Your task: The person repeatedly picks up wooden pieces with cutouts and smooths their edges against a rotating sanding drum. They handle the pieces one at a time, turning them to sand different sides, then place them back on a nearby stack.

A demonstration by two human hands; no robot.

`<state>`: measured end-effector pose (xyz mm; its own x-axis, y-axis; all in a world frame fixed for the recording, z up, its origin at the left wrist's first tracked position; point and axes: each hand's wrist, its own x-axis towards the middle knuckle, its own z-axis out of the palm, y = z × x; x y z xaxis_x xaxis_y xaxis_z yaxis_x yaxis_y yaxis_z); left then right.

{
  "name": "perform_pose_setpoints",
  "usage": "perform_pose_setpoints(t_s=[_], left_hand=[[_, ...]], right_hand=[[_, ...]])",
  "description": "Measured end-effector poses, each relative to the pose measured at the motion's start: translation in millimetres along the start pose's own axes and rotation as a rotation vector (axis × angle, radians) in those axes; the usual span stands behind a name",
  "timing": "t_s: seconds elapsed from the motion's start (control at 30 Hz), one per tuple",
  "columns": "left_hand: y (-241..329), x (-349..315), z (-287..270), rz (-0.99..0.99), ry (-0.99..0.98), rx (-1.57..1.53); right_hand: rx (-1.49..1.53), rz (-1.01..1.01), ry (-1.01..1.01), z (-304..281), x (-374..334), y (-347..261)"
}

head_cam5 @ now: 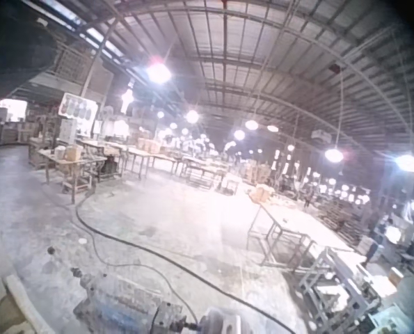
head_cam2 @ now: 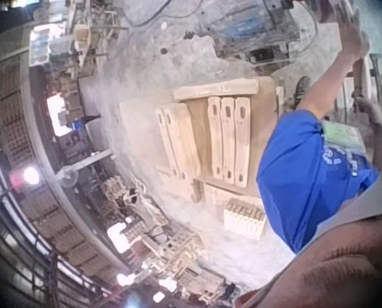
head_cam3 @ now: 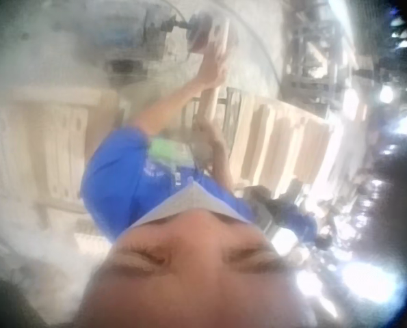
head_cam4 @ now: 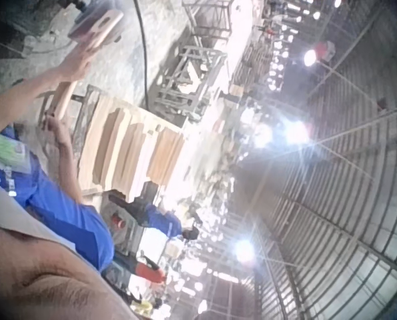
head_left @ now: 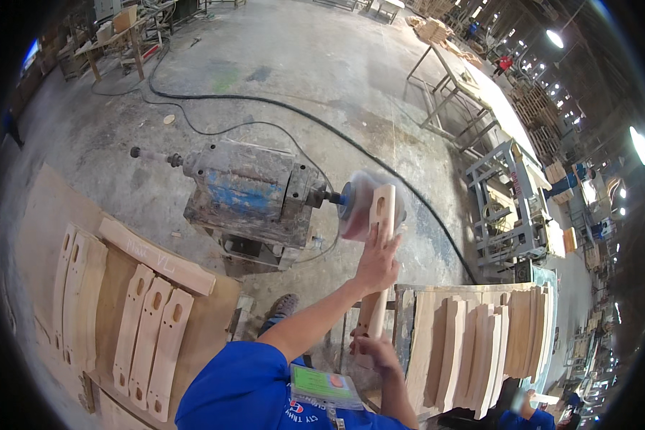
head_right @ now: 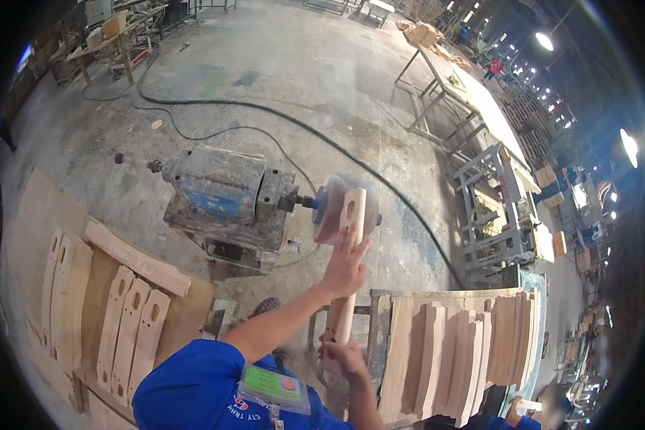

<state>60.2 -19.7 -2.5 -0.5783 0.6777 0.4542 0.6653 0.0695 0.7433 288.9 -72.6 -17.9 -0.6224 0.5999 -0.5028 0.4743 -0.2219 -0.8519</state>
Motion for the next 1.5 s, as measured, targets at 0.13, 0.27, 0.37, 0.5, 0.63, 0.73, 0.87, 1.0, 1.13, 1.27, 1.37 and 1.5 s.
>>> perform_pose_setpoints(t_s=[0.13,0.27,0.37,0.5,0.63,0.73,0.87,1.0,1.13,1.27,1.37,1.5], left_hand=[[6.6,8.5,-12.1,0.011,-0.018,0.081],[45.0,9.0,-74.8,0.478,-0.355,0.249],[92.4,-7.0,-121.3,0.719,-1.070,0.331],[88.3,-23.9,-97.0,0.600,-1.003,0.240],[78.4,-20.2,-111.1,-0.061,-0.778,-0.426],[66.0,-16.0,-83.4,-0.446,-0.575,-1.155],[49.1,-12.2,-60.2,-0.634,-0.433,-1.390],[25.0,-0.2,-57.1,-0.713,-0.310,-1.265],[28.5,27.9,-46.6,-0.256,0.083,-0.267],[-14.0,86.0,-24.6,0.150,-0.192,0.443],[-32.4,102.9,-11.0,0.136,-0.315,0.508],[-8.2,33.1,-14.3,0.130,-0.274,0.390]], right_hand=[[0.107,0.166,-0.083,-23.4,-8.9,-24.1],[-0.191,0.026,-0.140,-79.0,-69.2,-37.5],[-0.651,0.119,-0.143,-90.4,-98.9,-95.5],[-0.472,-0.373,0.011,-145.0,-118.1,-97.4],[0.208,-0.688,0.263,-149.8,-108.7,-79.5],[0.107,-0.466,-0.081,-93.2,-61.3,-26.3],[0.639,-0.031,-0.439,-6.5,-42.8,-25.9],[0.715,0.054,-0.439,-4.4,-30.4,-40.4],[1.110,0.126,-0.679,-8.7,30.1,-55.0],[1.276,0.107,-0.817,-2.7,136.8,-109.2],[1.267,0.032,-0.767,11.6,163.9,-118.6],[1.283,0.156,-0.698,15.8,94.2,-38.1]])
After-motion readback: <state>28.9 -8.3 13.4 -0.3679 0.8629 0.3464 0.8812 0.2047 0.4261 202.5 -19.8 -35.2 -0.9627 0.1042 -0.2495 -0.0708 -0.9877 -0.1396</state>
